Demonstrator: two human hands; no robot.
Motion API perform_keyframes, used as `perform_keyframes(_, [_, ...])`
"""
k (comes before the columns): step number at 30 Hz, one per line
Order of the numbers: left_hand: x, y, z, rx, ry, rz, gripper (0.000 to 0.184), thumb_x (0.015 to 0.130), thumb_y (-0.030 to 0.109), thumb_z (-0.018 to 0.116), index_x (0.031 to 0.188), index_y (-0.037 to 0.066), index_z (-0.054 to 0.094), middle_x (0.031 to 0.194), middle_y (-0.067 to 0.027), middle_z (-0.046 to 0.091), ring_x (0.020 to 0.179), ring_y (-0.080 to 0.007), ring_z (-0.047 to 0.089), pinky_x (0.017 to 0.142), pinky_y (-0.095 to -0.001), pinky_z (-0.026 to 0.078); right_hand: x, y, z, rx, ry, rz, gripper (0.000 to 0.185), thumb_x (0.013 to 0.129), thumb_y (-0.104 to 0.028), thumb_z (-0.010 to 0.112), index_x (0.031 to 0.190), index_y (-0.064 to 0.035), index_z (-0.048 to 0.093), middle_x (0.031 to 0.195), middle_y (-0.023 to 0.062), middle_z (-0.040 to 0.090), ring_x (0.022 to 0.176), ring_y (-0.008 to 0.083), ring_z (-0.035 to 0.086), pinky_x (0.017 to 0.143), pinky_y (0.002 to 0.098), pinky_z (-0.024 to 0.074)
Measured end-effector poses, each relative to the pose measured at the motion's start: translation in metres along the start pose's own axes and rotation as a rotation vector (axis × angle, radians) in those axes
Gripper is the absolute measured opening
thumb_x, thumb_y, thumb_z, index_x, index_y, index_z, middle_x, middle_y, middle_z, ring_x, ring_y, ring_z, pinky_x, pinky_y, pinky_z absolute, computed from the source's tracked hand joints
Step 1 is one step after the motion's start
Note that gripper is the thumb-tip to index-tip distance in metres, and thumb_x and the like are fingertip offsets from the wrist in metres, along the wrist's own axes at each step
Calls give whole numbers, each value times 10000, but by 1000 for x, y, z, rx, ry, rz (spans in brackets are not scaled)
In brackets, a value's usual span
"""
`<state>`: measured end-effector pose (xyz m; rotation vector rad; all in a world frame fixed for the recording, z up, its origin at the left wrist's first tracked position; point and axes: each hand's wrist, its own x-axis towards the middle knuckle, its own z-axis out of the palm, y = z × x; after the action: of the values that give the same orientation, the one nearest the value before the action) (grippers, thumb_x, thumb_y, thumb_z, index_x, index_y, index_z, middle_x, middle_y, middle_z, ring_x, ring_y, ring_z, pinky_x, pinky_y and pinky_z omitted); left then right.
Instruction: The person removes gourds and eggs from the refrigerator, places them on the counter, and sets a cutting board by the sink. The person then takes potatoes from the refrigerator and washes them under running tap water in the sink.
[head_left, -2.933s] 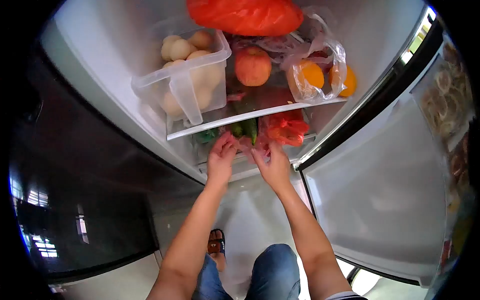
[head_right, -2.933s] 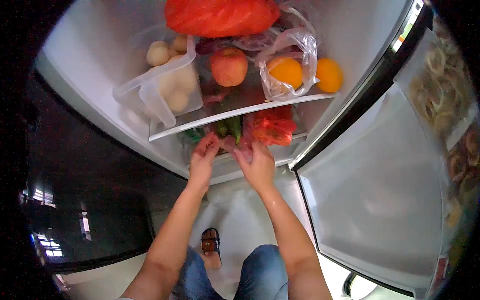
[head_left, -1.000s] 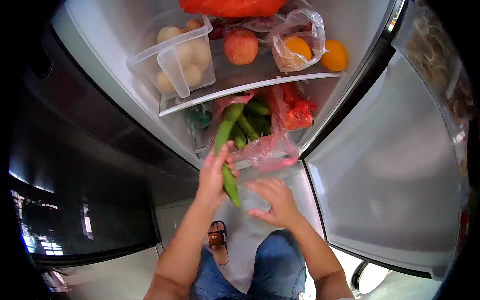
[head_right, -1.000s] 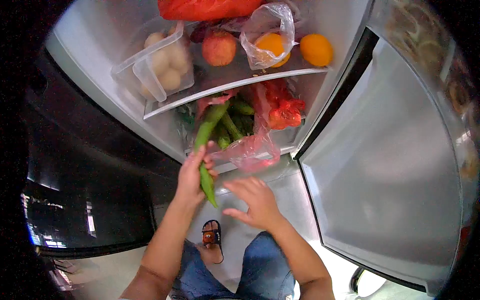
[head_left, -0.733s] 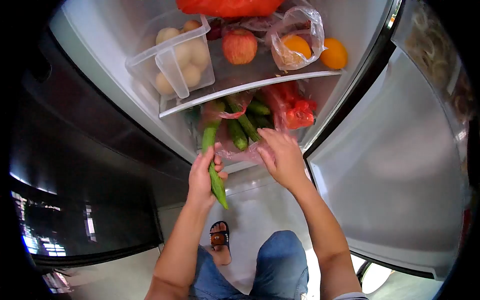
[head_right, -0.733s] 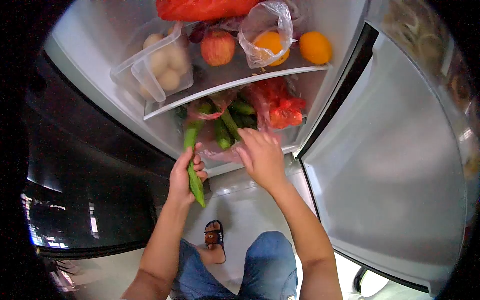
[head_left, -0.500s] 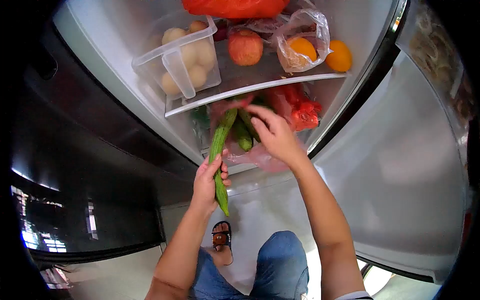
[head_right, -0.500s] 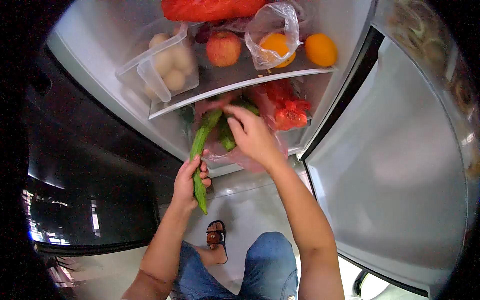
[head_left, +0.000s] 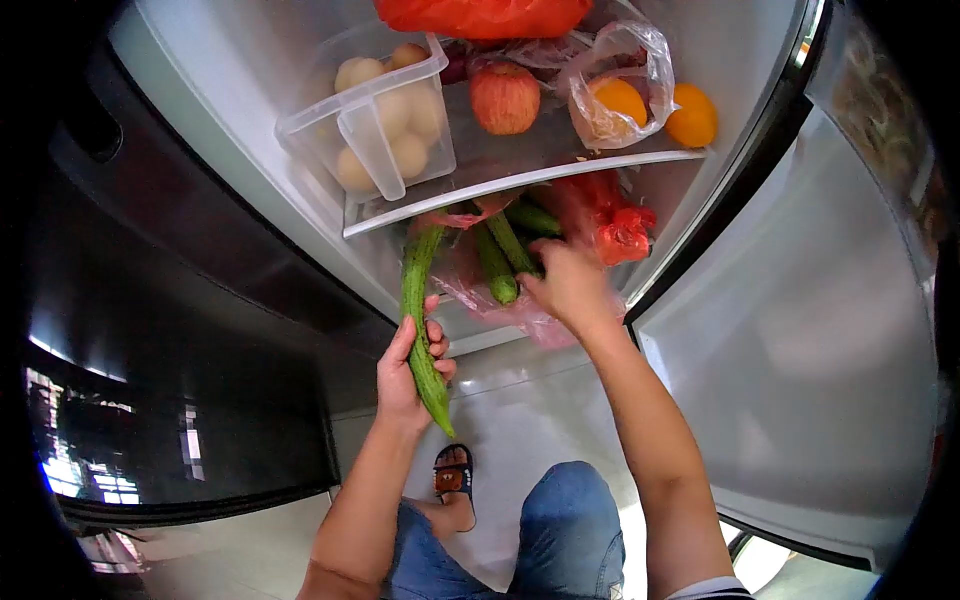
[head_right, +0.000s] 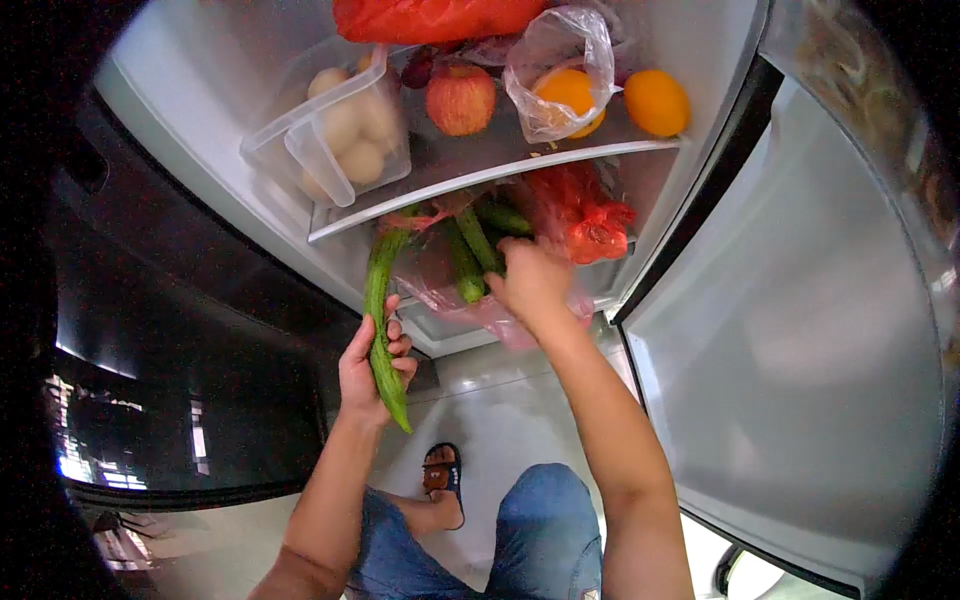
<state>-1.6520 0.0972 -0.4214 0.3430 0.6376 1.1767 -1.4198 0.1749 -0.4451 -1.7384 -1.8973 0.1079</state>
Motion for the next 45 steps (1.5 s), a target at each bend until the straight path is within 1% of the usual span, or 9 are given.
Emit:
perform_keyframes(4, [0,-4,0,-4,-31,-32,399,1012,307,461,1351,97,462,905,-6,522,758,-80,473,600,-211,426,2,-4,12,-93,30,-62,339,717,-255,703,995,-61,689,933,176,686,877,363,639,830,422,502])
perform_keyframes(11, [2,-14,4,-42,-65,-56,403,1030,289,404,1376,83,427,1275,-122,551,1114,-206,577,858,-337,536,-13,12,-29,1438,-192,486,381,956,-279,537,1229,-22,605,926,23,668,831,103,576,692,265,456])
perform_keyframes(14, [2,-21,13,-19,-102,-52,419,1034,281,386,1402,80,393,1374,-159,500,1202,-259,557,957,-375,511,-57,-25,-48,1316,-78,579,422,938,-265,578,1258,10,572,995,49,667,877,135,592,717,280,465])
perform_keyframes(17, [3,-29,9,53,-122,-34,442,1036,281,376,1419,60,362,1388,-176,485,1211,-272,551,990,-373,491,-97,-56,-18,997,227,72,477,889,-216,650,1290,14,533,1052,112,663,900,203,619,768,335,497])
perform_keyframes(26, [-3,-22,9,182,44,47,370,925,50,588,1277,42,474,1171,-89,595,1016,-159,592,952,-354,504,-102,-70,-33,638,13,-404,540,818,-186,675,1303,-5,520,1137,176,613,981,367,588,836,430,476])
perform_keyframes(32, [-11,-19,18,225,62,66,381,913,28,594,1273,52,471,1194,-95,591,1006,-142,596,901,-363,539,-50,-34,7,241,244,-130,452,798,-285,699,1153,-31,579,1058,172,648,992,359,604,843,445,477])
perform_keyframes(38, [-12,-21,19,253,58,64,429,934,41,561,1340,57,422,1237,-110,564,1013,-157,605,836,-338,569,-33,-49,24,118,-131,138,484,754,-349,707,1087,-8,621,865,222,675,815,419,640,731,505,512])
perform_keyframes(41, [-12,-24,17,239,61,54,432,937,39,557,1346,60,420,1247,-113,565,1024,-166,603,837,-339,567,-34,-37,37,251,30,213,404,830,-323,633,1085,-11,625,814,188,676,687,316,638,650,435,530])
perform_keyframes(45, [-14,-24,17,252,53,29,437,939,39,556,1352,76,416,1255,-110,562,1041,-174,598,854,-353,561,-25,-8,11,1392,-146,633,291,952,-304,523,1007,-32,611,764,57,656,572,66,528,440,221,371])
